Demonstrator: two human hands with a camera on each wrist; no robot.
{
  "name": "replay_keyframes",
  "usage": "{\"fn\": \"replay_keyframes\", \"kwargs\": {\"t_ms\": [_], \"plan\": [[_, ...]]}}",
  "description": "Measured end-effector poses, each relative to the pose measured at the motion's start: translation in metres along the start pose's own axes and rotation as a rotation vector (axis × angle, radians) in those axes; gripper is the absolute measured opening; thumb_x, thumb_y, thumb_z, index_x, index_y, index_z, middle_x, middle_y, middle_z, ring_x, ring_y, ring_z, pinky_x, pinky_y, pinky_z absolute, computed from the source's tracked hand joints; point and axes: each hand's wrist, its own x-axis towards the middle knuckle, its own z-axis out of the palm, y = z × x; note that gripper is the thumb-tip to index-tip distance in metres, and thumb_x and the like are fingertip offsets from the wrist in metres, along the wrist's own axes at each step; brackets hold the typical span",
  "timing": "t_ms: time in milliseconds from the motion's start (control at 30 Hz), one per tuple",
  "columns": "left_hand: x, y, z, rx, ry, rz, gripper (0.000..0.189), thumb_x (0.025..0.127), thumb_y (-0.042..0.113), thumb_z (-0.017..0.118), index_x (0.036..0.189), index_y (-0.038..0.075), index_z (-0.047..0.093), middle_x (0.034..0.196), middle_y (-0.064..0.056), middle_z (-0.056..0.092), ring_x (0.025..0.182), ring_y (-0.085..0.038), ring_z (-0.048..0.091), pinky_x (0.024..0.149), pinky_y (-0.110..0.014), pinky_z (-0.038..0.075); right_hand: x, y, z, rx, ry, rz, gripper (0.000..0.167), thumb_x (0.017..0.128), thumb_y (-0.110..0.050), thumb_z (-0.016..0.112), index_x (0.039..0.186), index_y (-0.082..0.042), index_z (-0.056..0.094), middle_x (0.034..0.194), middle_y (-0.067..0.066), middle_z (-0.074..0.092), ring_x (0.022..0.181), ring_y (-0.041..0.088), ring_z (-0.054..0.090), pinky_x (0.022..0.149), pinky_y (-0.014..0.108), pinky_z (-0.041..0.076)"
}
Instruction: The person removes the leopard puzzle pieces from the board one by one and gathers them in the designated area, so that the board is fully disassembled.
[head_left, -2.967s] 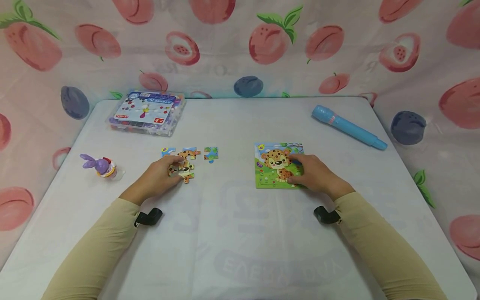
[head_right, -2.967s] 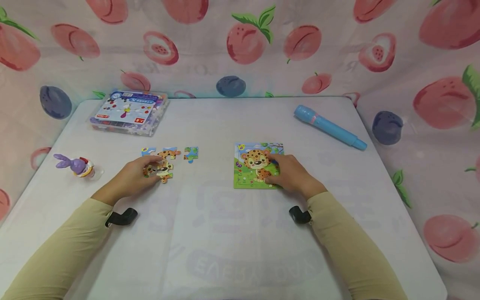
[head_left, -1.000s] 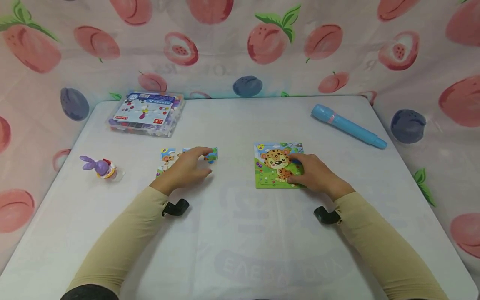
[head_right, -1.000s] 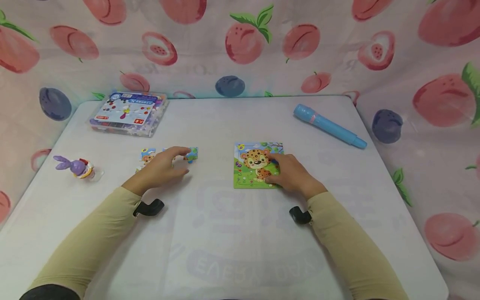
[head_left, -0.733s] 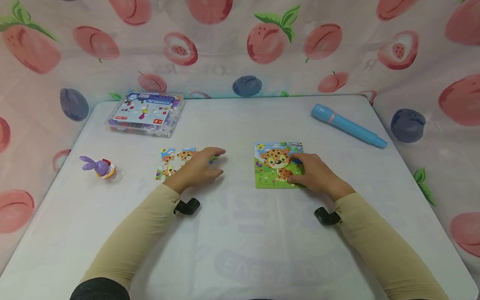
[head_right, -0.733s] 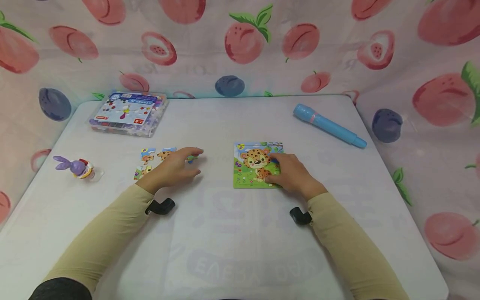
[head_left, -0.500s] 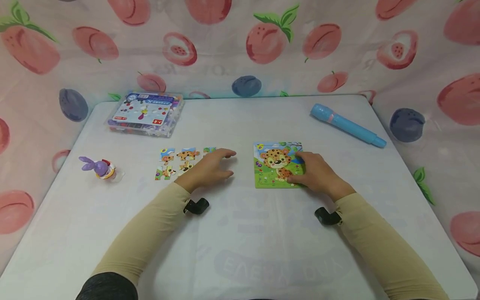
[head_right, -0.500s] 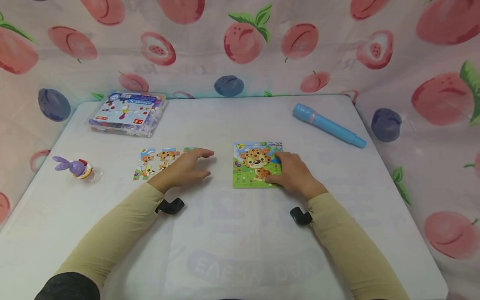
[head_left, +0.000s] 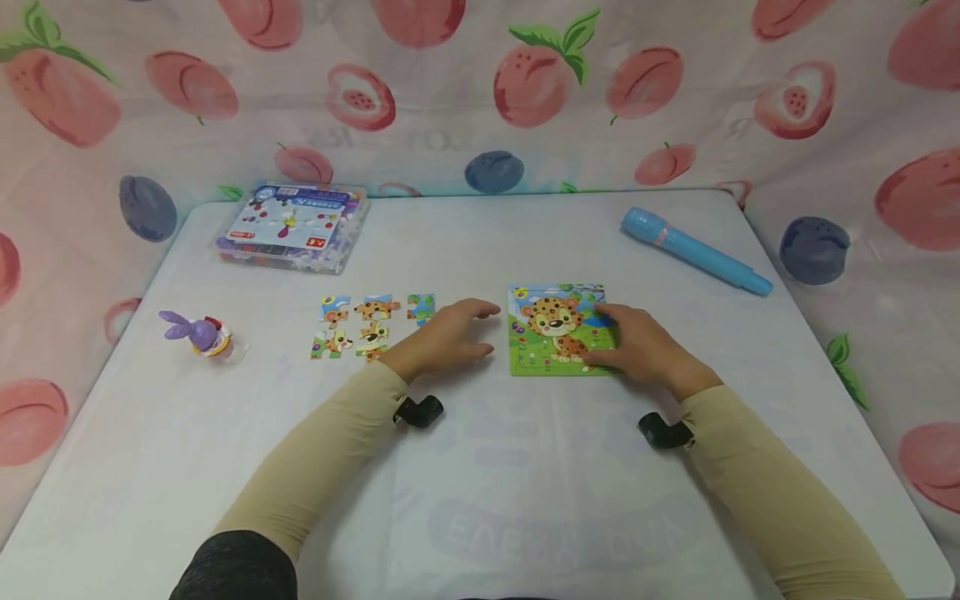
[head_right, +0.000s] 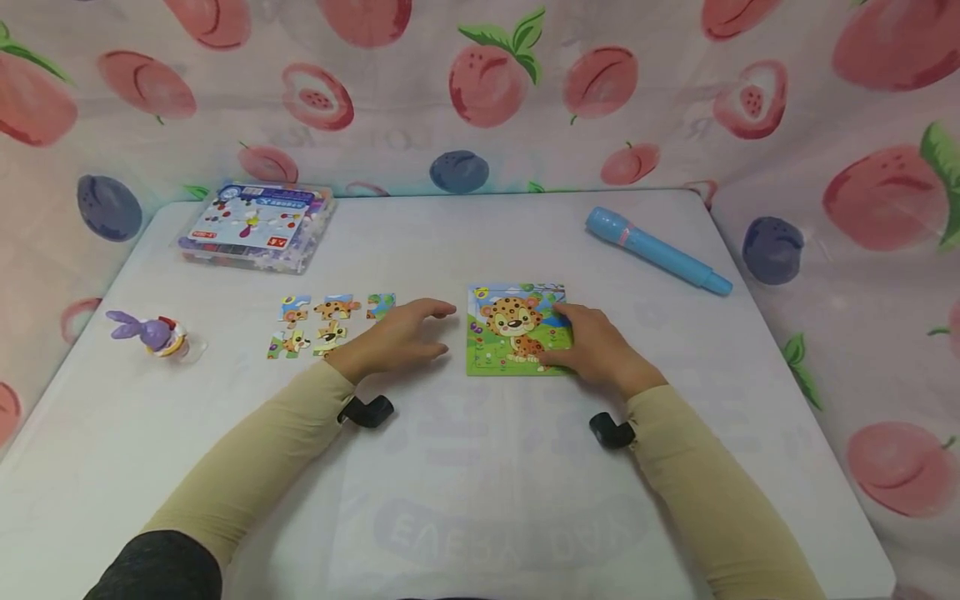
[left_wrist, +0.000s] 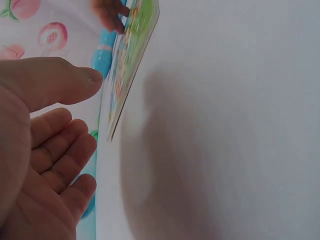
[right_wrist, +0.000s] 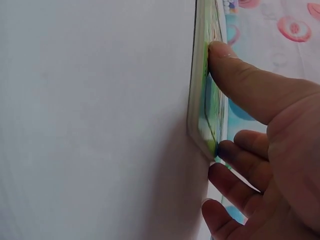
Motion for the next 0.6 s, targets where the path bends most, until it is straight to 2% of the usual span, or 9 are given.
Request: {"fn": "replay_keyframes", "kwargs": {"t_ms": [100,367,600], "plan": [[0.006,0.005,0.003,0.01,-0.018,0.008,0.06,0.092,0.013,0.073,0.145,0.003,0.048,0.145,-0.012,0.05,0.135,-0.025,0.045,0.112,-0.036,0.034,-0.001,0.002,-0.001,0.009,-0.004,-0.015,0.088,0.089,-0.035,0.076,0.152,0.007,0.031,0.154,0.03,0.031,0.142,0.048,0.025,0.114,0.06,0.021],[0.026,0.021,0.012,0.04,-0.052,0.081,0.06,0.091,0.013,0.07,0.145,0.001,0.048,0.144,-0.015,0.051,0.134,-0.027,0.046,0.112,-0.037,0.035,0.001,0.008,-0.005,0.027,-0.023,-0.02,0.08,0.092,-0.028,0.074,0.152,0.004,0.033,0.154,0.03,0.032,0.143,0.048,0.024,0.115,0.059,0.02],[0.047,0.037,0.02,0.071,-0.097,0.087,0.062,0.094,0.018,0.069,0.149,0.003,0.043,0.149,-0.012,0.047,0.138,-0.025,0.042,0.113,-0.035,0.032,0.001,0.007,-0.006,0.051,-0.026,-0.02,0.079,0.092,-0.028,0.075,0.152,0.003,0.034,0.154,0.03,0.032,0.143,0.048,0.023,0.114,0.06,0.02]]}}
